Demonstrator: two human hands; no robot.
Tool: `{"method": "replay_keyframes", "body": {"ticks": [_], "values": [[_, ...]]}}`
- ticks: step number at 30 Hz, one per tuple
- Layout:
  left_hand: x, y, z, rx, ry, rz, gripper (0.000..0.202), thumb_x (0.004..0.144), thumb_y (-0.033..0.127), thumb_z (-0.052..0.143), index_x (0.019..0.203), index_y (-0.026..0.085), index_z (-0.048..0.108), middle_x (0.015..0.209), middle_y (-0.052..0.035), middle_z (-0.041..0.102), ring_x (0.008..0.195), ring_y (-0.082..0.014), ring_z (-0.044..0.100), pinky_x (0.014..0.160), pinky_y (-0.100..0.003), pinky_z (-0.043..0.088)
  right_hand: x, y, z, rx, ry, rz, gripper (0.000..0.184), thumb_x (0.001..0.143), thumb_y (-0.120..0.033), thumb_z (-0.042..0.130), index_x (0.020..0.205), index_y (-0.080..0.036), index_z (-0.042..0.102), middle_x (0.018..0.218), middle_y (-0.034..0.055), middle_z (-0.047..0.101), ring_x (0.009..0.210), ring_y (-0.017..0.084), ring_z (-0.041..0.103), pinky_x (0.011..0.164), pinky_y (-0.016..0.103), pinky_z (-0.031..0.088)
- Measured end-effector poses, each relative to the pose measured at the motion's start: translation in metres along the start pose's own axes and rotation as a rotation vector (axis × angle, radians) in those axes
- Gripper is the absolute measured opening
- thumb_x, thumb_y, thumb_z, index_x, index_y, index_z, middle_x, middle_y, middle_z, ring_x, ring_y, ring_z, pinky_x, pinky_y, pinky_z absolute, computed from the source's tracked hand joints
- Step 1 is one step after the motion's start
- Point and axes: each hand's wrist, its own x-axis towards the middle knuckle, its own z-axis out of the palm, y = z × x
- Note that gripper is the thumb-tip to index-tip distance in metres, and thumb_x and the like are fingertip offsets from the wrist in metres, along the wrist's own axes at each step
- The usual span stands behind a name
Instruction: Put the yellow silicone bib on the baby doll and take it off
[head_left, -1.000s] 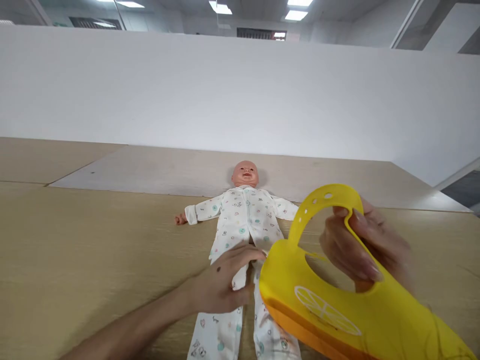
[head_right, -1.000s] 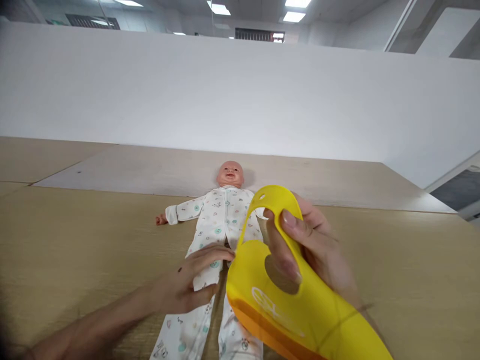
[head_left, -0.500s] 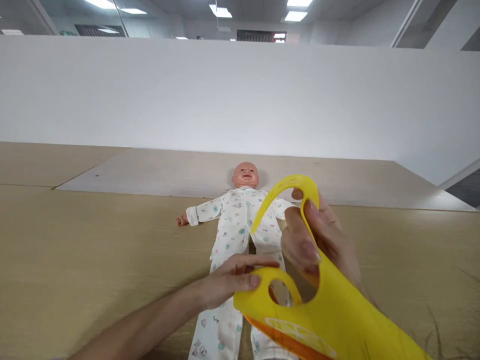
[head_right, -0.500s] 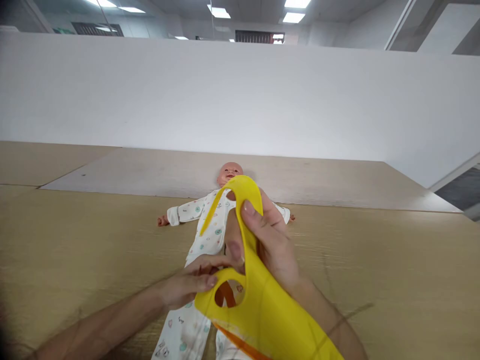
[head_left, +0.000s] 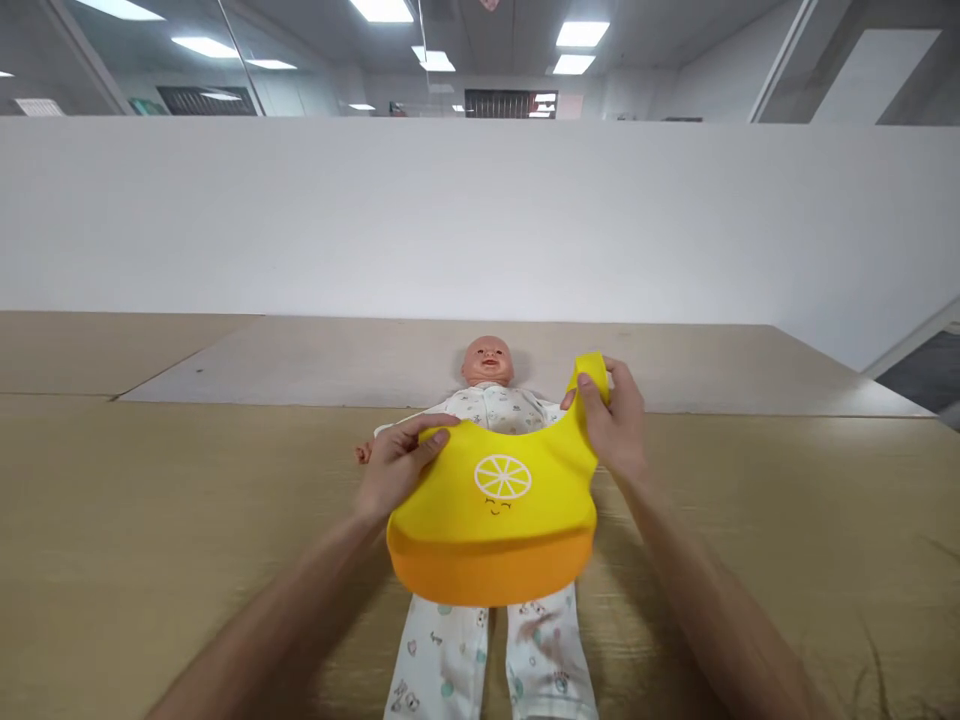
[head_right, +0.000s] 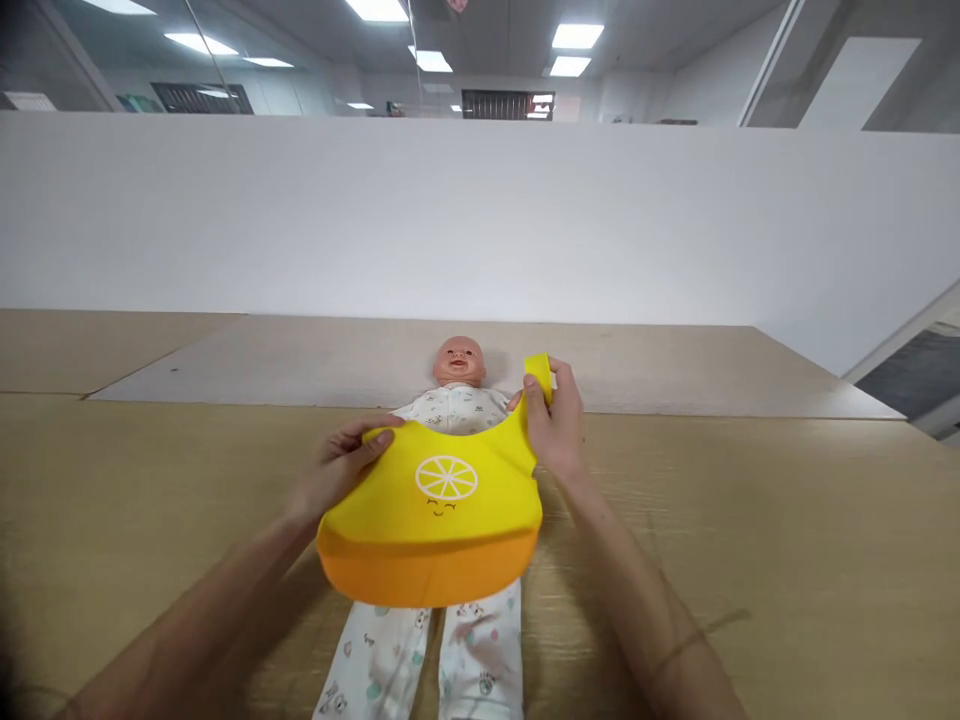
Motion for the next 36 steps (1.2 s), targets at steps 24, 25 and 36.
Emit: {"method": "replay_keyframes", "body": {"ticks": [24,25,36], "values": [[0.033,-0.036,-0.023,0.097,-0.123,-0.218,0.036,0.067,0.042,0.074,0.089,0.018,0.062,0.072,-0.0013,0.065,0.065,-0.0163,0.062,0.052,-0.023,0.043,0.025,0.081,-0.019,-0.147,-0.562,0.496,0.068,0.066,-0.034,0.076,0.122,-0.022,0.039,0.093,0.0033,0.067,0.071,0.017,0.066,0.053,0.025,0.053],[0.035,-0.039,-0.027,0.090,-0.189,-0.235,0.033,0.066,0.043,0.075,0.081,0.016,0.064,0.069,-0.0014,0.064,0.062,-0.0153,0.061,0.050,-0.022,0.041,0.025,0.077,-0.021,-0.191,-0.634,0.529,0.065,0.067,-0.037,0.077,0.119,-0.021,0.043,0.097,0.0052,0.068,0.070,0.017,0.067,0.052,0.025,0.054],[0.026,-0.034,-0.025,-0.257,-0.353,-0.307,0.040,0.067,0.030,0.079,0.103,0.015,0.071,0.102,-0.0120,0.075,0.097,-0.0263,0.069,0.084,-0.035,0.054,0.019,0.057,-0.027,0.118,-0.897,0.582,0.046,0.068,-0.033,0.078,0.110,-0.019,0.065,0.111,0.0061,0.069,0.090,0.016,0.068,0.066,0.021,0.056]]}}
